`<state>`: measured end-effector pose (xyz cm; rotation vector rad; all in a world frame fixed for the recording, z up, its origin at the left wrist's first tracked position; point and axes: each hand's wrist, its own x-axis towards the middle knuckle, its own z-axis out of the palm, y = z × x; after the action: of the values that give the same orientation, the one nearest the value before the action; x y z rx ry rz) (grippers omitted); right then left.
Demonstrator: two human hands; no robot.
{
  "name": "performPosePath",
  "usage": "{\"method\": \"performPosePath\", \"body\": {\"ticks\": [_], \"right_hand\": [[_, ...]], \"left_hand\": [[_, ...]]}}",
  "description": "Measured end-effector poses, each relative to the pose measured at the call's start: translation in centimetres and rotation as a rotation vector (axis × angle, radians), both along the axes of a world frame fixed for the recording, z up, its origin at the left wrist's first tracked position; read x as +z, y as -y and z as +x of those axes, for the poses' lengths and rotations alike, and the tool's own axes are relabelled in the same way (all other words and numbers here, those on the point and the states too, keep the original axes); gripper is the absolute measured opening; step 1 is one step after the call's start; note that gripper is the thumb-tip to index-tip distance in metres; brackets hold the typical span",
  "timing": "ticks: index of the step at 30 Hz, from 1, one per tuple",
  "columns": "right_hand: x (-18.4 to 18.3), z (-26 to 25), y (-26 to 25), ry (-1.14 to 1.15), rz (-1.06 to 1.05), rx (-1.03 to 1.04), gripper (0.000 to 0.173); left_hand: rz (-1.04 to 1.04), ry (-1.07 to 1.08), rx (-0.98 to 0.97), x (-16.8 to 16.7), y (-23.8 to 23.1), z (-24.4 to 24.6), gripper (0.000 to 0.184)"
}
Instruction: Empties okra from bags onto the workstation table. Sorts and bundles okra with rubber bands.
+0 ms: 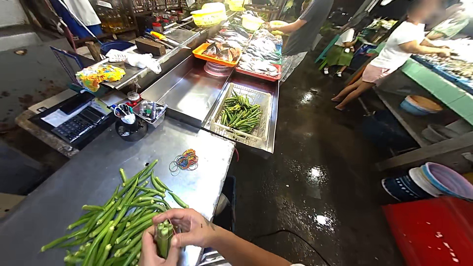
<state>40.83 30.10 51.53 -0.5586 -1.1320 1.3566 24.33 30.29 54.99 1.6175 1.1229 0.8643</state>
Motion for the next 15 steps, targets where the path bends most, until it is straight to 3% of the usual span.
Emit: {"method": "performPosePath", "body": {"ticks": [4, 6, 8, 11, 13, 15], "right_hand": [[1.5, 1.6, -0.6, 0.353, 0.131, -0.130, 0.042], [1.9, 2.0, -0.5, 0.496, 0.137, -0.139, 0.039], [1.6, 2.1, -0.1, 0.562, 0.061, -0.119, 0.045], [0.7, 3.4, -0.3, 0.337, -0.076, 0.009, 0.048], [0.7, 4.2, -0.4, 0.425, 0.003, 0.103, 0.047], [1.2, 4.4, -0.3, 0.570, 0.016, 0.099, 0.035]], "left_hand": [[0.315, -0.264, -0.051, -0.3, -0.4, -0.6, 0.042], [0.348, -0.302, -0.033, 0.0, -0.1, -0.7, 0.036], [0.258, -0.316, -0.048, 0.5, 0.3, -0.9, 0.033], [0.083, -0.240, -0.087, 0.3, 0.1, -0.6, 0.054], [0.032, -0.189, -0.094, -0.1, -0.1, -0.5, 0.059], [-0.022, -0.088, -0.088, -0.7, -0.2, -0.4, 0.053]]}}
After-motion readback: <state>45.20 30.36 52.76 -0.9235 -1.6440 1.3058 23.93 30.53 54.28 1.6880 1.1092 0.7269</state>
